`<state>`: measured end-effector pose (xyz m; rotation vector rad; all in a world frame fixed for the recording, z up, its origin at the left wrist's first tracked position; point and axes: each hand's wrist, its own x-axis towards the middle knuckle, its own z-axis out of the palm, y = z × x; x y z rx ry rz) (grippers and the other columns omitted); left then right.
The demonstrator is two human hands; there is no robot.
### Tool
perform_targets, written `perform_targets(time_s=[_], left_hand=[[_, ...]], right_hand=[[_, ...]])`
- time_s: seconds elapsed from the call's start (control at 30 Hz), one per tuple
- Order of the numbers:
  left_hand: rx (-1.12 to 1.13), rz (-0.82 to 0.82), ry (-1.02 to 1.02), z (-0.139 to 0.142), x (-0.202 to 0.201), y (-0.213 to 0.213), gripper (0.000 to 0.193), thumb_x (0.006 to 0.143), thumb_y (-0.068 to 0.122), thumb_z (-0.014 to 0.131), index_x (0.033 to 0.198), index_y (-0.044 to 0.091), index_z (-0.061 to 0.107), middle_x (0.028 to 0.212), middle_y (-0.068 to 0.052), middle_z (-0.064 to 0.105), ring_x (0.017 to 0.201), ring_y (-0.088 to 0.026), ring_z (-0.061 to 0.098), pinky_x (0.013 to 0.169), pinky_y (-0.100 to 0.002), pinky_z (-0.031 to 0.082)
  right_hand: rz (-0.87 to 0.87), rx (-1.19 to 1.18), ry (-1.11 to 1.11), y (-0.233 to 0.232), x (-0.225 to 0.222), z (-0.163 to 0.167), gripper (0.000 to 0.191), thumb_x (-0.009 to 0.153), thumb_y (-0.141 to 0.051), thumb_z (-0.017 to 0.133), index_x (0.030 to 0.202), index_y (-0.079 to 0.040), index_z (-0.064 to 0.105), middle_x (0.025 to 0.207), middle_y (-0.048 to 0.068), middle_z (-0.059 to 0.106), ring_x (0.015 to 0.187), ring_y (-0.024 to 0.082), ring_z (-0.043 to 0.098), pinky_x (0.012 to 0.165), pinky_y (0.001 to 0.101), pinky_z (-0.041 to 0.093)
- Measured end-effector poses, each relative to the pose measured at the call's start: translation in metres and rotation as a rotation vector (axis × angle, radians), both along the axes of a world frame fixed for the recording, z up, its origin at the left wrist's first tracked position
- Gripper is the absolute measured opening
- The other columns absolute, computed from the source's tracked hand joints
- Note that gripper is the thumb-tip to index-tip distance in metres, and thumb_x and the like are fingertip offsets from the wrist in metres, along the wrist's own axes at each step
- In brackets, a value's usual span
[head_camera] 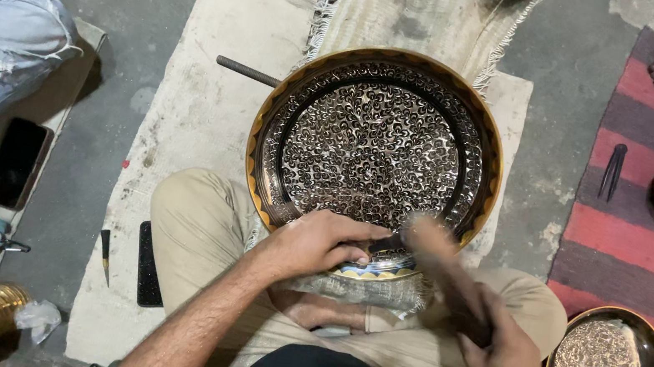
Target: The person sits cross-legged on the floor and uses a chisel and hammer to engrave a decorative pattern into a large metal plate. They repeatedly strike the chisel with the hammer while holding the plate steady on a cloth.
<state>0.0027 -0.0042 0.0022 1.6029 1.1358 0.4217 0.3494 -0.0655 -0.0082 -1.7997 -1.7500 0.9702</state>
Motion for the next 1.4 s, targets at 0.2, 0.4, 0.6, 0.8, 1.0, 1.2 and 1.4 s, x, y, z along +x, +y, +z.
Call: perform_targets(time_s=[0.2, 0.4, 0.6, 0.8, 1.0, 1.2, 1.4], left_hand=[[0.119, -0.013, -0.099, -0.002, -0.002, 0.000, 0.047, 0.091, 0.022, 0.071, 0.138, 0.017, 0.064, 0.122, -0.011, 0.075, 0.103, -0.026, 0.076, 0.093, -0.039, 0.059], [0.116, -0.029, -0.119, -0.001, -0.004, 0.000, 0.046, 0.091, 0.019, 0.072, 0.137, 0.016, 0.065, 0.122, -0.012, 0.075, 0.106, -0.027, 0.076, 0.094, -0.039, 0.059], [0.137, -0.058, -0.148, 0.000, -0.006, 0.002, 0.046, 0.092, 0.016, 0.071, 0.137, 0.014, 0.063, 0.122, -0.013, 0.074, 0.108, -0.028, 0.074, 0.095, -0.040, 0.058], [0.075, -0.046, -0.115, 0.001, -0.008, 0.002, 0.046, 0.092, 0.018, 0.071, 0.137, 0.015, 0.064, 0.118, -0.013, 0.075, 0.105, -0.027, 0.075, 0.093, -0.039, 0.058], [0.087, -0.001, -0.095, 0.005, -0.009, 0.001, 0.046, 0.092, 0.021, 0.071, 0.137, 0.016, 0.065, 0.117, -0.011, 0.077, 0.102, -0.024, 0.077, 0.092, -0.036, 0.060], [-0.004, 0.162, -0.026, 0.015, -0.018, 0.001, 0.053, 0.087, 0.026, 0.078, 0.133, 0.011, 0.057, 0.103, -0.011, 0.076, 0.094, -0.023, 0.079, 0.085, -0.037, 0.061], [0.119, 0.015, -0.056, 0.015, -0.021, 0.003, 0.049, 0.087, 0.021, 0.076, 0.134, 0.014, 0.063, 0.097, -0.011, 0.078, 0.091, -0.027, 0.078, 0.082, -0.039, 0.061]], right_hand=[[-0.069, -0.135, -0.103, -0.007, 0.006, -0.010, 0.073, 0.073, -0.013, 0.083, 0.141, -0.010, 0.055, 0.108, 0.019, 0.077, 0.100, 0.028, 0.077, 0.087, 0.0371, 0.058], [-0.030, 0.019, -0.102, -0.020, 0.008, -0.026, 0.079, 0.069, -0.013, 0.084, 0.141, -0.006, 0.052, 0.115, 0.022, 0.073, 0.110, 0.030, 0.073, 0.089, 0.0382, 0.056], [-0.059, -0.042, -0.117, -0.025, 0.010, -0.033, 0.076, 0.071, -0.013, 0.084, 0.141, -0.009, 0.055, 0.111, 0.019, 0.075, 0.105, 0.028, 0.074, 0.089, 0.0377, 0.057], [-0.044, -0.001, -0.241, -0.030, 0.000, -0.026, 0.069, 0.076, -0.020, 0.085, 0.139, -0.019, 0.059, 0.109, 0.017, 0.076, 0.102, 0.033, 0.072, 0.087, 0.0409, 0.057], [-0.013, -0.136, -0.496, -0.024, 0.008, -0.013, 0.075, 0.076, -0.027, 0.088, 0.144, -0.021, 0.057, 0.115, 0.015, 0.076, 0.104, 0.030, 0.075, 0.088, 0.0390, 0.058], [-0.006, -0.042, -0.078, -0.017, -0.005, -0.009, 0.090, 0.066, -0.028, 0.088, 0.143, -0.002, 0.050, 0.117, 0.020, 0.074, 0.108, 0.027, 0.072, 0.094, 0.0386, 0.053], [0.060, -0.258, -0.074, 0.007, -0.023, 0.006, 0.091, 0.070, -0.028, 0.088, 0.147, -0.010, 0.042, 0.109, 0.017, 0.077, 0.100, 0.024, 0.077, 0.088, 0.0367, 0.057]])
